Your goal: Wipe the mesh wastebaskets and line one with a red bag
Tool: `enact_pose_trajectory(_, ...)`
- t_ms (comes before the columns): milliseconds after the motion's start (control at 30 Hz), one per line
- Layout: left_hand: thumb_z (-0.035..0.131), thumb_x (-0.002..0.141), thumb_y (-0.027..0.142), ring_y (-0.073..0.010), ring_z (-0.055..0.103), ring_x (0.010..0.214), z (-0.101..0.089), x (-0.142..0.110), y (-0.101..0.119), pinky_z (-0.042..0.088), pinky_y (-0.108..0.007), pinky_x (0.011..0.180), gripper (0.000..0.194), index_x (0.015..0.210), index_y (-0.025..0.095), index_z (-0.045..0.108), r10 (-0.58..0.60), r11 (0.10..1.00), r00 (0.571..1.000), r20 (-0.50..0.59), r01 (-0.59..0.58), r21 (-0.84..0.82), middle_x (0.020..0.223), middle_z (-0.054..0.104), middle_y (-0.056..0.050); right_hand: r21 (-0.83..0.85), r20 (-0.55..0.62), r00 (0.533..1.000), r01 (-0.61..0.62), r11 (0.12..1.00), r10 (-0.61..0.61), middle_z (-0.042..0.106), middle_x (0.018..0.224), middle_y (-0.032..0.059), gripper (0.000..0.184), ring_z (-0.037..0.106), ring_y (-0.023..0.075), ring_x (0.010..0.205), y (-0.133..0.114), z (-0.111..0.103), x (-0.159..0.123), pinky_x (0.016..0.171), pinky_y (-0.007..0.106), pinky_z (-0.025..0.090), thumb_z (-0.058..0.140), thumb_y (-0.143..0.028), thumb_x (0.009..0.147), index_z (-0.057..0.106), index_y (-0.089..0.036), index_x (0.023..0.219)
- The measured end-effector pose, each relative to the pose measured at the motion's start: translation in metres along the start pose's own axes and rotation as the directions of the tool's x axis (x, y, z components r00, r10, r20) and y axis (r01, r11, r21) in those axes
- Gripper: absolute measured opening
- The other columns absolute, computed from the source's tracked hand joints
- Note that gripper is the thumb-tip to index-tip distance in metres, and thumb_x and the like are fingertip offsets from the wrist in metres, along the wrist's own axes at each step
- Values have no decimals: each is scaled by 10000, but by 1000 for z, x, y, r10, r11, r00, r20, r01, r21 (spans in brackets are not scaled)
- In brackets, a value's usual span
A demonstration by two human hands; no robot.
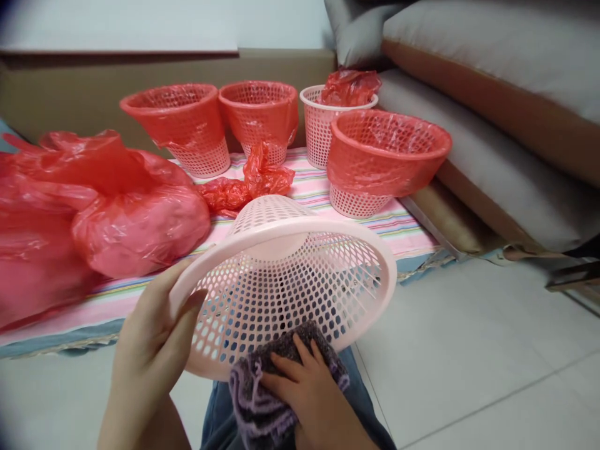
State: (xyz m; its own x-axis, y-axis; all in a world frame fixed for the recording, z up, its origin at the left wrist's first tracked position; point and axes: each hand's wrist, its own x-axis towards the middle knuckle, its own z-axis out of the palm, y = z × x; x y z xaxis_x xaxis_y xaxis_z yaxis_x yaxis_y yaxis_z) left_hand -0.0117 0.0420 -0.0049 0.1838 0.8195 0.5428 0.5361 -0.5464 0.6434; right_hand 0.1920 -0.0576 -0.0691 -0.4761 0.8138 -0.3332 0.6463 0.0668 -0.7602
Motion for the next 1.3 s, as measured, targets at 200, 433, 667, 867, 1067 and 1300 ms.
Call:
enact_pose_trajectory(200, 524, 935, 118, -163, 584, 1240, 5, 2, 1, 463, -276, 1063, 519, 1397, 352, 486, 53, 998, 999, -1, -53, 27, 1363, 617, 41, 336, -205, 960, 252, 908, -190, 579, 1422, -2, 468, 546, 200, 1297, -21, -56, 4, 1136, 405, 395, 445, -174, 943, 606, -361, 1340)
enact_pose_trajectory(433, 509, 930, 95, -171, 556, 1279, 16, -2, 5, 426, -295, 1102, 545, 1414, 341, 463, 89, 996, 996, 7, -89, 10, 1401, 589, 11, -425, -443, 873, -4, 905, -204, 542, 1448, -4, 571, 417, 265, 1350, -5, -97, 127, 1161, 493, 284, 401, -55, 896, 579, -311, 1375)
enact_pose_trajectory(667, 522, 944, 170, -213, 584, 1235, 18, -9, 1, 481, -364, 1052, 475, 1395, 318, 498, -10, 999, 997, -78, 13, 35, 1327, 621, -41, -439, -476, 874, -141, 887, -97, 508, 1463, 80, 519, 391, 300, 1326, 30, -71, 203, 1127, 504, 272, 383, -88, 925, 570, -252, 1381)
enact_pose_trajectory(867, 553, 941, 216, -201, 609, 1164, 23, -8, -9, 484, -329, 1004, 391, 1326, 283, 550, -128, 991, 973, -193, 131, 1, 1258, 645, -28, -444, -422, 904, -137, 885, -71, 591, 1378, 72, 521, 416, 286, 1308, 48, -53, 214, 1144, 497, 217, 394, -87, 917, 577, -262, 1371)
enact_pose_trajectory(1067, 544, 934, 168, -181, 607, 1176, 30, -4, -8, 461, -289, 1018, 439, 1351, 303, 538, -103, 994, 963, -250, 107, 1, 1275, 647, -4, -436, -389, 919, -118, 892, -69, 661, 1286, 86, 475, 515, 262, 1236, 49, -58, 218, 1123, 462, 245, 413, -92, 918, 638, -260, 1301)
enact_pose_trajectory(1300, 519, 933, 149, -195, 623, 1167, 32, -4, -9, 482, -322, 1018, 413, 1324, 275, 553, -64, 997, 959, -277, 76, 34, 1254, 663, -33, -417, -369, 924, -63, 907, -105, 718, 1194, 74, 427, 626, 241, 1114, 34, -58, 199, 1089, 419, 303, 416, -130, 943, 679, -264, 1250)
